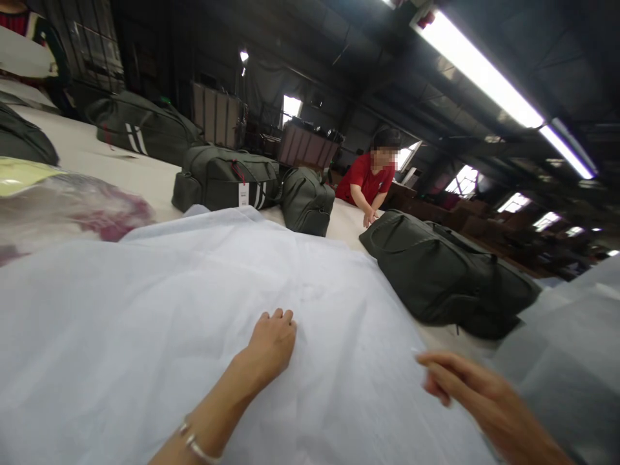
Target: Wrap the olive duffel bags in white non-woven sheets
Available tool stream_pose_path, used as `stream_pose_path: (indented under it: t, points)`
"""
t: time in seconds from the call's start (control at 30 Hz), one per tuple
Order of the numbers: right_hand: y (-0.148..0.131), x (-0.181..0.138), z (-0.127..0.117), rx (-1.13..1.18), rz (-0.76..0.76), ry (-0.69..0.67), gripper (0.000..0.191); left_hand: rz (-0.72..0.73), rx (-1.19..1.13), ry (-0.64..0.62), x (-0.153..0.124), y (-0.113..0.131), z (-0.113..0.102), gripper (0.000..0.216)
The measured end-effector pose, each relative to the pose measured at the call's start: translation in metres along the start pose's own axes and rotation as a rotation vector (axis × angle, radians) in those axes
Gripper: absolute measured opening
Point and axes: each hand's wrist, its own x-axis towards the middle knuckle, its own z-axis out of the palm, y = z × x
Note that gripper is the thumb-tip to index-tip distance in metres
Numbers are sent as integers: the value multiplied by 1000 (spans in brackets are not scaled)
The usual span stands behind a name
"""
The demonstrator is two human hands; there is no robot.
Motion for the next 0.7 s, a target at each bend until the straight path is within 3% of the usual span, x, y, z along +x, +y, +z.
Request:
stream_pose_path:
  t: [0.1, 0.2, 0.27, 0.47, 0.7]
  points:
    - [-47, 54, 69, 152, -74, -299, 29, -16, -25, 8, 1, -1, 1, 35]
    - [-77, 113, 132, 220, -131, -510, 48, -31, -46, 14, 2, 0, 2, 36]
    - [-83, 141, 160, 202, -122, -578, 48, -31, -55, 12, 2, 0, 3, 36]
    - [-71, 189, 204, -89, -9, -604, 11, -29, -92, 9, 0, 2, 2, 33]
    - [-68, 223, 221, -467, 70, -676, 18, -43, -117, -28, 1, 4, -3, 34]
